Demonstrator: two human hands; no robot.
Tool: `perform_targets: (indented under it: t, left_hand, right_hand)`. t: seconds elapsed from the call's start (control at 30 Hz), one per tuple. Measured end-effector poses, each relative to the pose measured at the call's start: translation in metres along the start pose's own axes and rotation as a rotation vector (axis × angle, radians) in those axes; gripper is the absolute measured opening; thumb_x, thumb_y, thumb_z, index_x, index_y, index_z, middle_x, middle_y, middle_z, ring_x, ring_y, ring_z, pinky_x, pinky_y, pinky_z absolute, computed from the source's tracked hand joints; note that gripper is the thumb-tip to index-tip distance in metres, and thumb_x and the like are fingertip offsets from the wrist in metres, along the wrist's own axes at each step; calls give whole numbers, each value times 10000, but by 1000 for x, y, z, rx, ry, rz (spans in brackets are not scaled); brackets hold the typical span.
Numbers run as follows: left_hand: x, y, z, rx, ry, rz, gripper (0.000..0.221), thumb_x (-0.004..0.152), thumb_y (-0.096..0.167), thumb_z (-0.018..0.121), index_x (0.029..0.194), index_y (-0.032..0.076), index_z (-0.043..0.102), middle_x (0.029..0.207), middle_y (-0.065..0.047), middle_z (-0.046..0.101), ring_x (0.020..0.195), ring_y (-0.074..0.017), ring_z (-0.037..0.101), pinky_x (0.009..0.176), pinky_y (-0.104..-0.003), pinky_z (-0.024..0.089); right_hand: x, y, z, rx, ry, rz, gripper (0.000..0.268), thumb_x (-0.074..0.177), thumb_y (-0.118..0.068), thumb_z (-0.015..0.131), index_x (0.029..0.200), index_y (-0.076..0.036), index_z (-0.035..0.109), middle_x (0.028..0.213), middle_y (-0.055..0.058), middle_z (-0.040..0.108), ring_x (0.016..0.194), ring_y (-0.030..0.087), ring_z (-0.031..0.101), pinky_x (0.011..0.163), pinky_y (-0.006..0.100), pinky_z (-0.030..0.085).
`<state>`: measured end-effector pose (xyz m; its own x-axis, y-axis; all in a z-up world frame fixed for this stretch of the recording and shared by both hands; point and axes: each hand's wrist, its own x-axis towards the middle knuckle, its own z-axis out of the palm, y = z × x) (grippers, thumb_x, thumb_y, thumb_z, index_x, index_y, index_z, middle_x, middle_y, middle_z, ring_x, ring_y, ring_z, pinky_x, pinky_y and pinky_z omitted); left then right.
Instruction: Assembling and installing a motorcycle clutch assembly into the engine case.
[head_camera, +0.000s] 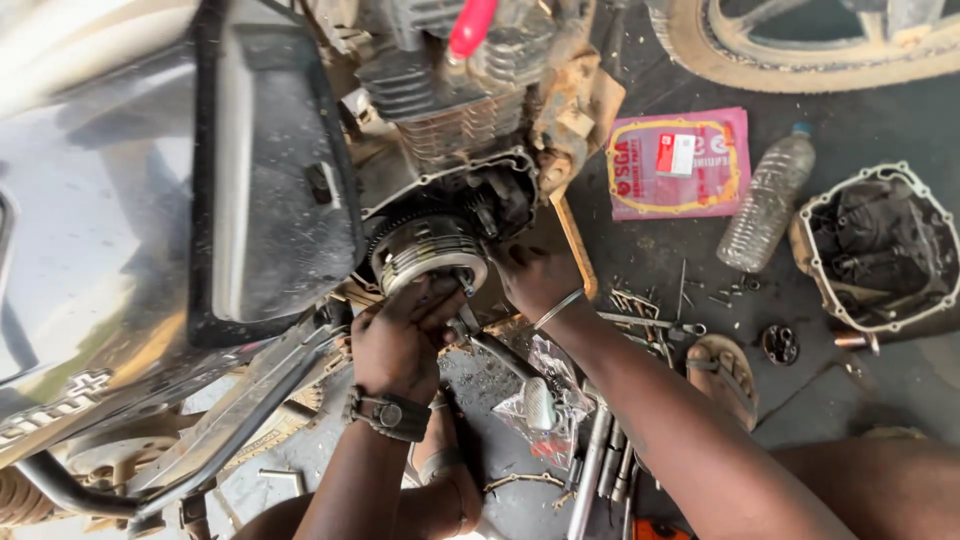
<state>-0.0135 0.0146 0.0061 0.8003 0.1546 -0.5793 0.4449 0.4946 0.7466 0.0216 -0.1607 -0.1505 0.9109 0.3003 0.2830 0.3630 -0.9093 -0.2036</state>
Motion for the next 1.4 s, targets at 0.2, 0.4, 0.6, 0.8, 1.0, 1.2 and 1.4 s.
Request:
perform_targets:
  t: [0.2, 0.4, 0.6, 0.8, 1.0, 1.2, 1.4]
  left_hand:
    - [4, -4, -1, -34, 18, 13, 150, 898, 83, 632, 1008, -8, 678, 911, -178, 785, 777, -302, 788, 467, -349, 511]
    - [7, -11, -2, -84, 40, 8, 154, 910, 86, 634, 1000, -25, 695, 913, -172, 789, 745, -267, 775, 476, -336, 531]
    - [4, -7, 4, -95, 86, -3, 137, 911, 79, 669, 980, -36, 696, 895, -166, 786, 690, -231, 762, 466, -329, 556]
    - [12, -15, 3, -93, 53, 21, 139, 916, 94, 669, 939, -37, 711, 846, -152, 770, 626, -223, 717, 451, -326, 544]
    - [10, -11, 3, -69, 57, -17, 126, 918, 109, 664, 942, -3, 715, 855, -120, 780, 657, -199, 747, 481, -317, 563]
    - [17, -17, 4, -48, 88, -28, 148, 928, 124, 661, 954, -14, 709, 857, -136, 781, 665, -209, 751, 491, -314, 573]
    - [18, -17, 4, -59, 87, -21, 176, 937, 146, 681, 944, -28, 704, 850, -143, 771, 652, -212, 747, 469, -312, 562]
  right_hand:
    - [8, 4, 11, 91, 275, -115, 423, 811, -144, 704, 1233, -119, 720, 932, 109, 763, 701, 250, 730, 592, 386, 581]
    - [10, 7, 21, 49, 48, -32, 311, 864, -229, 713, 1144, -99, 751, 780, 115, 735, 626, 284, 713, 572, 425, 575]
    - [15, 5, 19, 1, 90, -42, 385, 799, -255, 704, 1091, -8, 742, 678, 131, 704, 551, 291, 693, 535, 427, 570]
    - [13, 8, 18, -77, -43, -66, 254, 876, -294, 687, 904, -44, 725, 709, 137, 712, 604, 300, 704, 607, 436, 584]
    - [-4, 13, -33, 295, 116, -46, 308, 778, -261, 796, 929, -13, 694, 776, 143, 735, 629, 287, 722, 578, 401, 595]
    - [8, 10, -85, 842, 337, 197, 199, 887, -56, 747, 1077, -75, 691, 886, 78, 755, 729, 168, 709, 652, 327, 571]
    - [50, -22, -116, 519, 396, 61, 250, 879, -15, 729, 1121, -71, 752, 1049, 122, 767, 883, 261, 757, 781, 366, 610]
